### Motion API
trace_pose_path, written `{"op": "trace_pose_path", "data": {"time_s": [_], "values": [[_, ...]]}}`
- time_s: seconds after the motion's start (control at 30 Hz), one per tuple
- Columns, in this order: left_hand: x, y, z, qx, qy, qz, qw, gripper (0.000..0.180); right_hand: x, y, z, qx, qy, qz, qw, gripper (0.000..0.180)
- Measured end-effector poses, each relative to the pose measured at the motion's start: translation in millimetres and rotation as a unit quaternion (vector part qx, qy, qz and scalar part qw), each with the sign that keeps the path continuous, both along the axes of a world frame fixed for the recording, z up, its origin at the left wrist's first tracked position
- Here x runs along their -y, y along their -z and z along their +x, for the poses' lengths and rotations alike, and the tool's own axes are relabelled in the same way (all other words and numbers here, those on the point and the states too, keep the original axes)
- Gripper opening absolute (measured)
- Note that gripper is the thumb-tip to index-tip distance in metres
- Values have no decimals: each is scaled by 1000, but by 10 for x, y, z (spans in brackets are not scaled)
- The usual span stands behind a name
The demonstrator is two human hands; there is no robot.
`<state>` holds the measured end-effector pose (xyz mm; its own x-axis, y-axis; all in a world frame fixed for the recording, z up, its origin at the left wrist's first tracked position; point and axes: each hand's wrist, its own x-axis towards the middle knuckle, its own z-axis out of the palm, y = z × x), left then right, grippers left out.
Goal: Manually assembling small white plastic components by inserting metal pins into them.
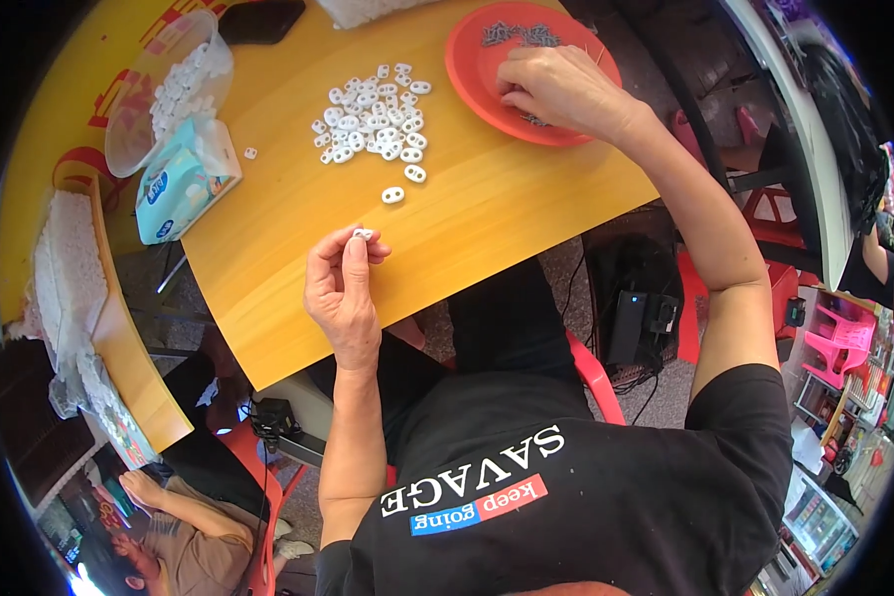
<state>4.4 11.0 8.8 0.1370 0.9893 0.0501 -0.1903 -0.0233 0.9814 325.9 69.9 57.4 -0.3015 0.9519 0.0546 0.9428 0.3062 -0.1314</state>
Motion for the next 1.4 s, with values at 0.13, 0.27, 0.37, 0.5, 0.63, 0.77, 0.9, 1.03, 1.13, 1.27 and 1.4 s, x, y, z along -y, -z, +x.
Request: {"op": "trace_pose_path", "data": {"time_s": [0.13,0.27,0.37,0.5,0.63,0.77,0.9,1.03,1.13,1.27,1.4], "values": [[11,7,-10,4,-3,0,1000,16,-20,27,-84,77,-15,30,996,13],[9,8,-24,7,-7,5,1000,15,-85,30,-165,113,-11,17,993,11],[10,11,-37,29,-6,-11,1000,13,-140,33,-191,137,-33,-7,990,10],[-42,13,-40,83,-5,-31,996,13,-164,3,-10,15,-59,68,996,9],[-80,52,-98,151,-10,-52,987,14,7,-301,-344,-233,47,27,971,22],[-86,58,-110,158,-2,-58,986,13,214,-143,-732,-402,10,1,916,20],[-87,51,-114,167,4,-58,984,14,422,59,-1382,-632,53,-133,762,21],[-77,38,-124,170,11,-60,984,13,469,259,-1722,-704,83,-183,681,23],[-76,55,-131,173,19,-54,983,12,488,288,-1799,-720,100,-203,656,23],[-66,72,-139,160,22,-42,986,12,501,333,-1826,-732,94,-208,641,22],[-55,53,-153,165,28,-39,985,12,531,309,-1818,-732,90,-226,636,22]]}}
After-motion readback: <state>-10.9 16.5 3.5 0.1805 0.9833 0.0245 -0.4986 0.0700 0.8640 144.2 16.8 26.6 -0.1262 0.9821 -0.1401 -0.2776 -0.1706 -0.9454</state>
